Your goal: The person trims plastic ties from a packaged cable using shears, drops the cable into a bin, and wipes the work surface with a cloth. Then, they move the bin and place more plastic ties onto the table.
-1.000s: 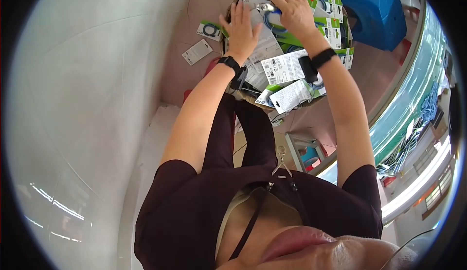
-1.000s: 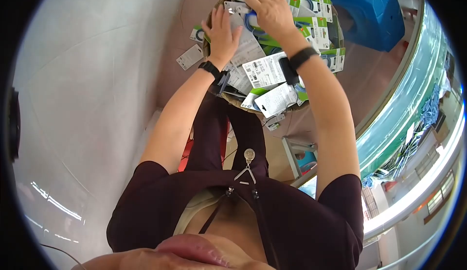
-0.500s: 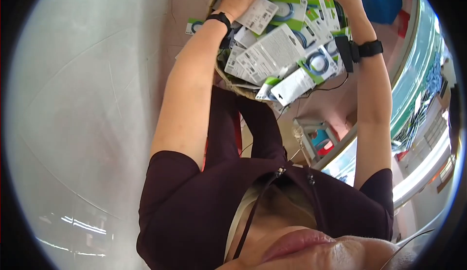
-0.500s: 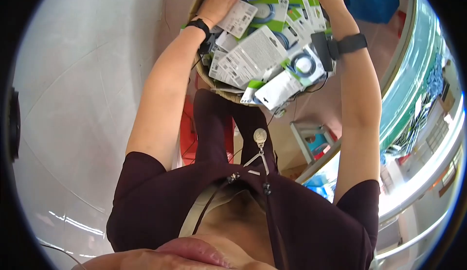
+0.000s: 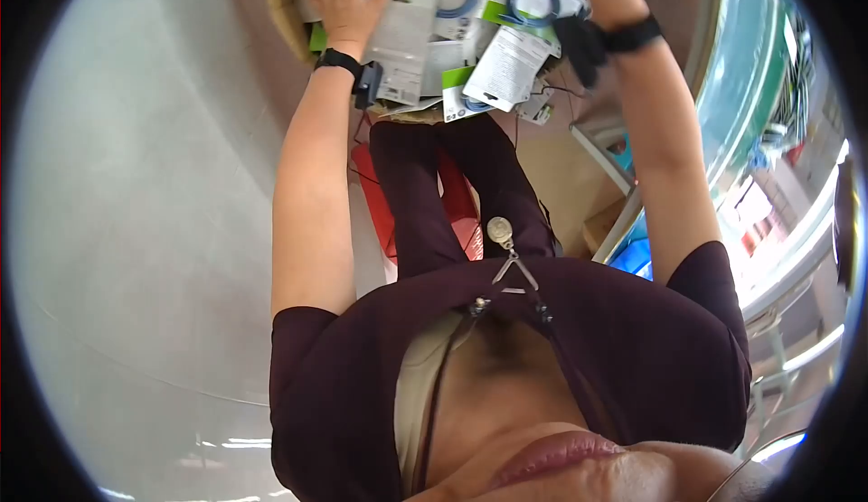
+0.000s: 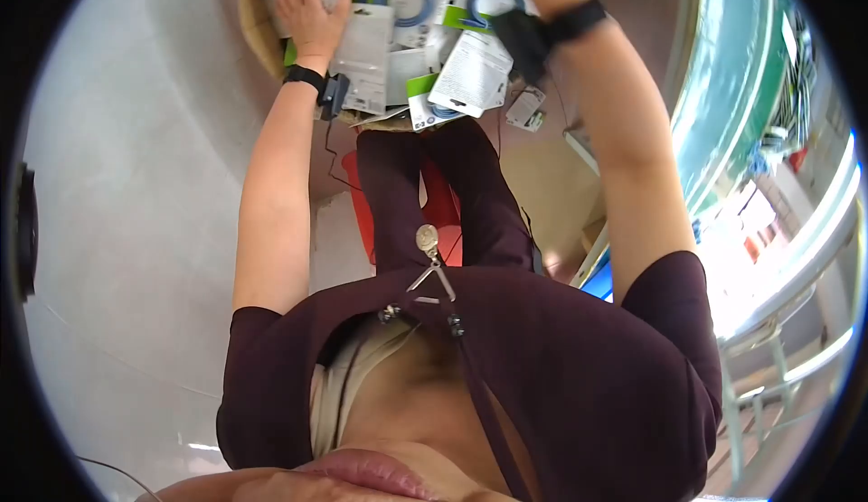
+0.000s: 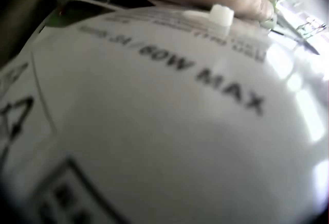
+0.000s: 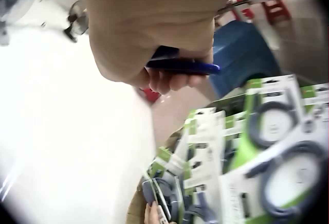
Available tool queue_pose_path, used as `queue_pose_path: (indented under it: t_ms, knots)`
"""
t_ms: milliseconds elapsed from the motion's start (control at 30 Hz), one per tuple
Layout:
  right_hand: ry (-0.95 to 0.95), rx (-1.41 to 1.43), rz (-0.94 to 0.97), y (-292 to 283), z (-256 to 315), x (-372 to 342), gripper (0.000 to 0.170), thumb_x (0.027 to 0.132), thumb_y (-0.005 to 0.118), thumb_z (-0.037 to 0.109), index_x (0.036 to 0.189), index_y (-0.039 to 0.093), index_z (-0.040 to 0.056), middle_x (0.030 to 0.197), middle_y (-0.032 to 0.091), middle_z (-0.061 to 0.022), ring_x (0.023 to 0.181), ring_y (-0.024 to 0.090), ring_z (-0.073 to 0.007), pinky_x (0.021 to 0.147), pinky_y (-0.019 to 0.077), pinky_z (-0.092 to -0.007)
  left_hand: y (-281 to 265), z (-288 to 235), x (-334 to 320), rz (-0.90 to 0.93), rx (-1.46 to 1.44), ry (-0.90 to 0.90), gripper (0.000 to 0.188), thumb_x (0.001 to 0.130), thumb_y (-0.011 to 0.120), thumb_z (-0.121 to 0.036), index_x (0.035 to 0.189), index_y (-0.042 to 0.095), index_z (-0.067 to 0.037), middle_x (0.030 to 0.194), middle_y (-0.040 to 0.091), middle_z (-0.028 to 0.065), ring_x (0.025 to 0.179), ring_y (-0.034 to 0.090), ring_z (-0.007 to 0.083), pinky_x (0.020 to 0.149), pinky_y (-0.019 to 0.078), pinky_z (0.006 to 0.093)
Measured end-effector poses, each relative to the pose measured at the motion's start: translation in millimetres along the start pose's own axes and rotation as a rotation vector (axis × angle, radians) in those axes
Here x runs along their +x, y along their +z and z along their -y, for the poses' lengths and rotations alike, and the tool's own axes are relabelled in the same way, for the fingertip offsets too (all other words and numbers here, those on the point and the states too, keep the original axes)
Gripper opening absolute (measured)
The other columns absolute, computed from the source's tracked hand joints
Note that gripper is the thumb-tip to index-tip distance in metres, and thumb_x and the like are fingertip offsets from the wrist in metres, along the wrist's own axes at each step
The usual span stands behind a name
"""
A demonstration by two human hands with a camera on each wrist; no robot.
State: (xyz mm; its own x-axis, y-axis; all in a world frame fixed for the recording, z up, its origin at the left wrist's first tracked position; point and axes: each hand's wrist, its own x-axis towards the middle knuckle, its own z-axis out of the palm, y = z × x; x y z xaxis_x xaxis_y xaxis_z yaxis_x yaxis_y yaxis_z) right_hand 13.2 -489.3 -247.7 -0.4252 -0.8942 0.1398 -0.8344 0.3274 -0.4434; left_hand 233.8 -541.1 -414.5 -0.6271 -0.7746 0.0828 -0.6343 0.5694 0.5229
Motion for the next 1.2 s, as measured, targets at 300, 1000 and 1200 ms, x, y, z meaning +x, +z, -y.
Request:
queue_pose_path:
  t_ms: [300, 1000, 1200]
  knots:
    - [1.221, 0.655, -0.421, -34.6, -126.2, -290.4, 0.025, 0.09, 0.059, 0.03, 0.092, 0.06, 0.0059, 0.069, 0.053, 0.0001, 0.059, 0.047, -0.0072, 0.052, 0.0353, -0.0237, -20.1, 41.8, 24.8, 0.1, -0.012, 0.127, 0.073, 0.081, 0.062, -0.036, 0.141, 0.028, -0.011, 0.145, 0.021, 0.026, 0.132, 0.022, 0.0446, 0.107, 0.0213, 0.0511]
    - [1.432, 1.316, 0.076, 63.3, -118.8, -261.7, 0.047, 0.081, 0.057, 0.014, 0.124, 0.038, 0.0059, 0.096, 0.055, -0.0096, 0.079, 0.058, -0.0199, 0.056, 0.0505, -0.0369, -5.4, 9.6, -142.7, 0.121, -1.864, -1.291, 0.037, 0.096, 0.046, -0.02, 0.129, 0.042, -0.003, 0.126, 0.051, 0.0093, 0.11, 0.051, 0.0224, 0.091, 0.0446, 0.039]
    - [1.418, 1.339, 0.193, 88.5, -125.6, -251.3, 0.035, 0.084, 0.055, 0.013, 0.117, 0.046, 0.0079, 0.092, 0.053, -0.0073, 0.074, 0.053, -0.0177, 0.061, 0.0491, -0.0334, 2.7, 81.2, -97.4, 0.368, -0.946, -0.596, 0.04, 0.088, 0.043, 0.0, 0.128, 0.039, 0.005, 0.119, 0.057, 0.0154, 0.102, 0.056, 0.0276, 0.089, 0.0434, 0.0325]
